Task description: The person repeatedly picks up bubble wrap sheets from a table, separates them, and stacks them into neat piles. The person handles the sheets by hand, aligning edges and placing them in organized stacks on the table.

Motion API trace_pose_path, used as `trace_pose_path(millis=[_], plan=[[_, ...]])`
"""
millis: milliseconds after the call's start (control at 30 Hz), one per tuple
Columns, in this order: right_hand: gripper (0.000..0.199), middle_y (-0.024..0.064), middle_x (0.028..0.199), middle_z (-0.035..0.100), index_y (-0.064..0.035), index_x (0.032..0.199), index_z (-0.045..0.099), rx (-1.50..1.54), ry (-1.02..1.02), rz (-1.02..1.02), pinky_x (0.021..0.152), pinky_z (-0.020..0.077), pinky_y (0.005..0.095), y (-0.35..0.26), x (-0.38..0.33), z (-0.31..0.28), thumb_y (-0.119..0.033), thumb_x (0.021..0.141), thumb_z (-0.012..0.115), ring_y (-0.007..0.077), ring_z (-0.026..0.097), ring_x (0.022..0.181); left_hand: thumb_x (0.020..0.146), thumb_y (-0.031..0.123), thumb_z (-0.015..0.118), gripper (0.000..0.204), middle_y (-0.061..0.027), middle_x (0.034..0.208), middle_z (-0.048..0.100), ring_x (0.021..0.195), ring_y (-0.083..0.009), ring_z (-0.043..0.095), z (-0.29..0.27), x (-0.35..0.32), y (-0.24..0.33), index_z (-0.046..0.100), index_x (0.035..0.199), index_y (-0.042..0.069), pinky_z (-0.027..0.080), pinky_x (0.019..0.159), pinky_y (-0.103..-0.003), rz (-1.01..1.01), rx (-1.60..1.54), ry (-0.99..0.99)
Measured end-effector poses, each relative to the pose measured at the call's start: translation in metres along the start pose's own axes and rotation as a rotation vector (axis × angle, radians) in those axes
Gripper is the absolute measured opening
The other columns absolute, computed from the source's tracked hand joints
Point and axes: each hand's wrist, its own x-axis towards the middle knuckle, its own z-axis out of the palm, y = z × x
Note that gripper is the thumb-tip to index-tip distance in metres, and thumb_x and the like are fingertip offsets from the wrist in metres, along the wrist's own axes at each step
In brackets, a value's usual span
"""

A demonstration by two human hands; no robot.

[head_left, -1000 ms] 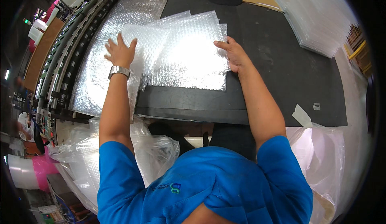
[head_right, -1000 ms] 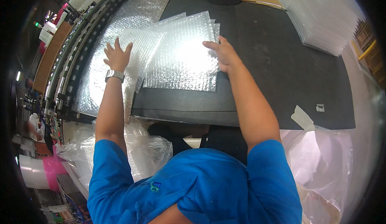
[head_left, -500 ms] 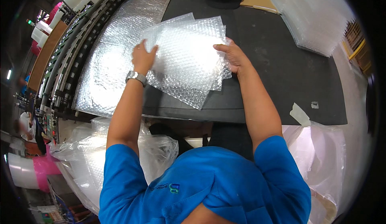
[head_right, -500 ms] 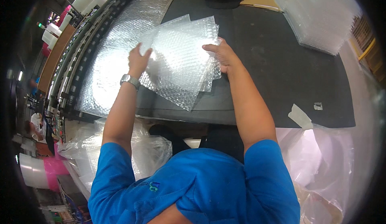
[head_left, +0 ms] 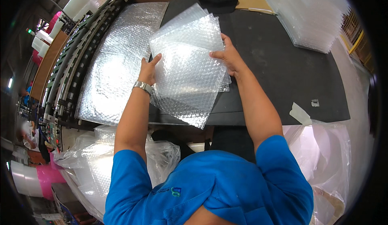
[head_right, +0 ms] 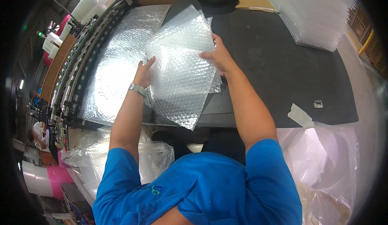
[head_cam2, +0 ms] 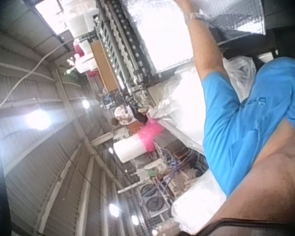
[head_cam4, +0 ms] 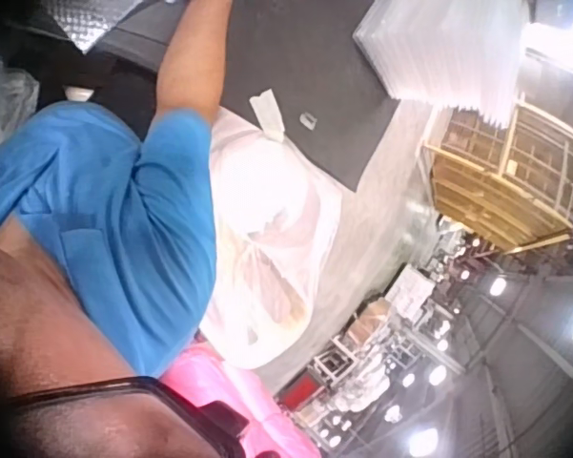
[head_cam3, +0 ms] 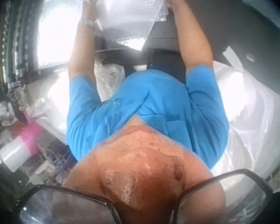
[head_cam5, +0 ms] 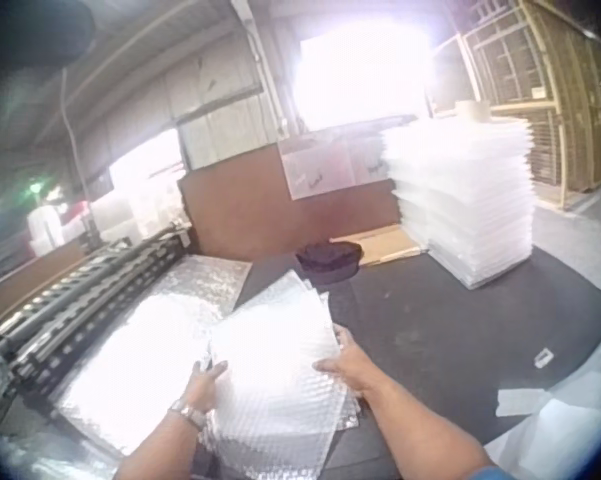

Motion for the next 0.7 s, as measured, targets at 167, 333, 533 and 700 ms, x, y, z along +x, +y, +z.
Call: trace_pose_path(millis=[167, 333, 533, 700], plan=[[0.071, 0.0125, 0.123, 0.041, -0.0071, 0.127, 0.029, -0.194, -0.131, -0.419, 0.097, 0.0289, 0.0333, -0.018, -0.012, 0.014, 0.0, 0.066, 0.065, 0.0208, 0.039, 0.113, 0.067, 0.039, 0.07, 0.095, -0.0254, 0.134, 0.022, 0.126, -0.034, 0.02, -0.043, -0.005, 0.006, 0.016, 0.131, -0.006, 0.017, 0.102, -0.044, -0.007, -0.178, -0.271], [0.09, 0.0134, 0.124, 0.041, -0.0115, 0.136, 0.014, -0.196, -0.102, -0.839, 0.094, 0.0326, 0.0334, -0.076, -0.038, 0.024, -0.001, 0.066, 0.069, 0.0208, 0.041, 0.113, 0.069, 0.046, 0.067, 0.093, -0.0161, 0.133, 0.026, 0.123, -0.027, 0.027, -0.024, -0.084, 0.078, 0.017, 0.132, 0.0, 0.023, 0.101, -0.038, 0.827, -0.071, -0.11], [0.106, 0.0138, 0.119, 0.046, -0.0131, 0.138, -0.006, -0.324, -0.208, -0.535, 0.089, 0.0379, 0.0321, -0.101, -0.057, -0.009, 0.006, 0.063, 0.068, 0.0203, 0.045, 0.108, 0.068, 0.047, 0.068, 0.086, -0.0102, 0.119, 0.041, 0.109, -0.0207, 0.04, -0.025, -0.103, 0.059, 0.026, 0.128, 0.002, 0.034, 0.092, -0.033, 0.876, -0.152, -0.224], [0.083, 0.0089, 0.113, 0.049, -0.0064, 0.132, 0.022, -0.487, -0.089, -0.353, 0.092, 0.0344, 0.0315, -0.054, -0.067, -0.037, 0.001, 0.063, 0.068, 0.0185, 0.046, 0.105, 0.078, 0.04, 0.057, 0.05, -0.0163, 0.102, 0.049, 0.093, -0.0205, 0.045, -0.011, -0.096, 0.006, 0.053, 0.096, -0.007, 0.036, 0.083, -0.032, 0.887, 0.264, -0.084]])
